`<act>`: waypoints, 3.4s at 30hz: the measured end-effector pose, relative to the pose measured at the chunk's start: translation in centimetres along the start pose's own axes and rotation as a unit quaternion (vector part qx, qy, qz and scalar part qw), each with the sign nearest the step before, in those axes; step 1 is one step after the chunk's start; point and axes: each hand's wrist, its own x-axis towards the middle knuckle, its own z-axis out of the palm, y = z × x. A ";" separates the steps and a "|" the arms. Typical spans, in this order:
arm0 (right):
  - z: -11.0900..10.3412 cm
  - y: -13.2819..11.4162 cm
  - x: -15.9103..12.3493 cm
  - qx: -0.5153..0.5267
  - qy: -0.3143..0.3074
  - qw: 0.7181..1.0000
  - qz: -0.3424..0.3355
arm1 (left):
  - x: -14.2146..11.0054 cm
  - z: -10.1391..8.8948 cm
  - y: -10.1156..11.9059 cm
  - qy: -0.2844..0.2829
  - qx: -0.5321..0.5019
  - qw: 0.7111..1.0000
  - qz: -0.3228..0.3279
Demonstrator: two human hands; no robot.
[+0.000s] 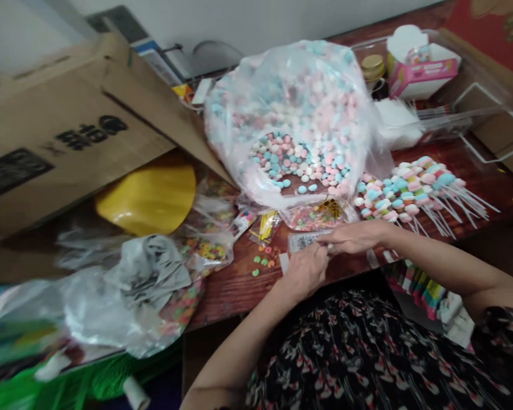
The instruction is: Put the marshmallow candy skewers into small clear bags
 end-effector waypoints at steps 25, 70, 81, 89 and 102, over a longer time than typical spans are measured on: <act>1.1 0.0 -0.2 -0.234 0.349 0.898 0.134 | -4.0 -1.7 -6.0 0.140 -0.177 0.971 -0.076; 4.4 -0.6 2.0 -0.127 0.341 0.927 0.087 | 2.9 1.2 -3.6 0.208 -0.338 0.907 -0.143; 4.3 0.0 1.9 -0.139 0.346 0.922 0.106 | 3.2 2.1 -3.3 0.197 -0.435 0.870 -0.122; 4.9 -0.3 1.3 -0.124 0.401 0.906 0.056 | 3.3 1.6 -3.6 0.222 -0.407 0.874 -0.145; 6.0 1.3 0.8 0.399 0.397 0.817 0.129 | 3.1 -0.3 -0.5 0.171 -0.207 0.963 -0.017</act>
